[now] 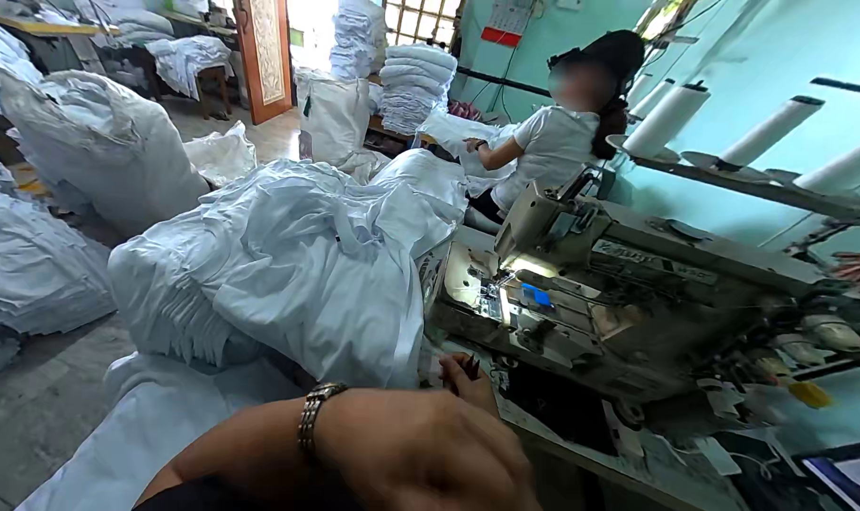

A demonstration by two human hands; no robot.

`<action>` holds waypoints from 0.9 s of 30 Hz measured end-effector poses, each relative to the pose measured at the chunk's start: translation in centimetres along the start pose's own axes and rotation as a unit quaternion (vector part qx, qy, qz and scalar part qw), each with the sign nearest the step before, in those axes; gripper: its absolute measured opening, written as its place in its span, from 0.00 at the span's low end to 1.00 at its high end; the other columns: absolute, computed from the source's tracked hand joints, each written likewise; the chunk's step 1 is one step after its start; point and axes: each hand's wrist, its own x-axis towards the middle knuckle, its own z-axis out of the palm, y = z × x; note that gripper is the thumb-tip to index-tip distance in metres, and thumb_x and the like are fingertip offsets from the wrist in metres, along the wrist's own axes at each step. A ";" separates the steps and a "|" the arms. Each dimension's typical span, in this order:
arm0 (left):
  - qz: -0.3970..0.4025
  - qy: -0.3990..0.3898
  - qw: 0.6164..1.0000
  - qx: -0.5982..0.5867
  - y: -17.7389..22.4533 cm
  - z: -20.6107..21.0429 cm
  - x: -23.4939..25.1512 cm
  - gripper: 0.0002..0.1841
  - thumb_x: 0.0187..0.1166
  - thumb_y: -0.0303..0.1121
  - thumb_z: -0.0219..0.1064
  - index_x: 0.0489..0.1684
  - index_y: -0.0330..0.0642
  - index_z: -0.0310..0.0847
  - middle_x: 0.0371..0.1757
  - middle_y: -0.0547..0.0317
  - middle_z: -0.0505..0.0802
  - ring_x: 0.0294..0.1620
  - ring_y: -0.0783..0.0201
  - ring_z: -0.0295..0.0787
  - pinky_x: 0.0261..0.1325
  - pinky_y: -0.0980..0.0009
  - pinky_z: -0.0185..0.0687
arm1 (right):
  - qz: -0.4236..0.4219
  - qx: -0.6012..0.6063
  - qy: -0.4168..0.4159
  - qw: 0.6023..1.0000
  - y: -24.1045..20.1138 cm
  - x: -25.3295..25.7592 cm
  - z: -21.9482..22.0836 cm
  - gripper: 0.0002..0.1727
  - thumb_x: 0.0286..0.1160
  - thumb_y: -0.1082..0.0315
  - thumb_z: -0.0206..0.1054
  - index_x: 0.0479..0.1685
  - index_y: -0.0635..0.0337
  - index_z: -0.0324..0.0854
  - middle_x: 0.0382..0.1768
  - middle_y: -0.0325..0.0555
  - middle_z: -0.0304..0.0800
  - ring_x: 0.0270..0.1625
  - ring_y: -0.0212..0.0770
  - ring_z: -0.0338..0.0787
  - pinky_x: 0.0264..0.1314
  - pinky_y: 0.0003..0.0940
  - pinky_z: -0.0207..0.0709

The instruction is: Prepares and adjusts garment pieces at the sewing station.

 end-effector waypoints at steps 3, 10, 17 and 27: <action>-0.177 0.035 0.940 0.290 -6.9 -0.8 -7.1 0.19 0.87 0.32 0.57 0.22 0.36 0.81 0.33 0.51 0.90 0.41 0.57 0.88 0.49 0.64 0.84 | 0.010 0.040 0.077 0.996 0.3 -0.8 -0.6 0.15 0.93 0.65 0.52 0.46 0.64 0.82 0.26 0.40 0.89 0.17 0.26 0.81 0.16 0.19 0.74; -0.523 0.110 0.727 0.430 -12.8 1.3 -13.9 0.28 0.79 0.53 0.70 0.67 0.38 0.81 0.52 0.45 0.92 0.48 0.47 0.94 0.51 0.48 0.90 | -0.003 0.005 0.095 0.995 0.2 -0.8 -0.7 0.12 0.91 0.66 0.56 0.45 0.64 0.83 0.26 0.41 0.88 0.18 0.27 0.81 0.17 0.20 0.74; -0.475 0.225 0.835 0.163 -12.1 0.7 -10.5 0.19 0.86 0.32 0.59 0.73 0.42 0.72 0.37 0.54 0.87 0.27 0.64 0.82 0.34 0.66 0.84 | -0.176 -0.097 -0.147 0.968 1.2 -1.6 -0.2 0.40 0.67 0.42 0.77 0.72 0.63 0.77 0.53 0.39 0.92 0.33 0.21 0.84 0.34 0.20 0.80; -0.208 0.237 0.912 0.262 -10.7 2.8 -10.7 0.37 0.74 0.42 0.78 0.84 0.48 0.65 0.79 0.48 0.78 0.66 0.62 0.87 0.62 0.66 0.90 | -0.040 0.158 0.062 0.985 -2.0 -3.9 0.8 0.10 0.75 0.75 0.65 0.52 0.56 0.76 0.29 0.33 0.92 0.21 0.25 0.86 0.23 0.22 0.82</action>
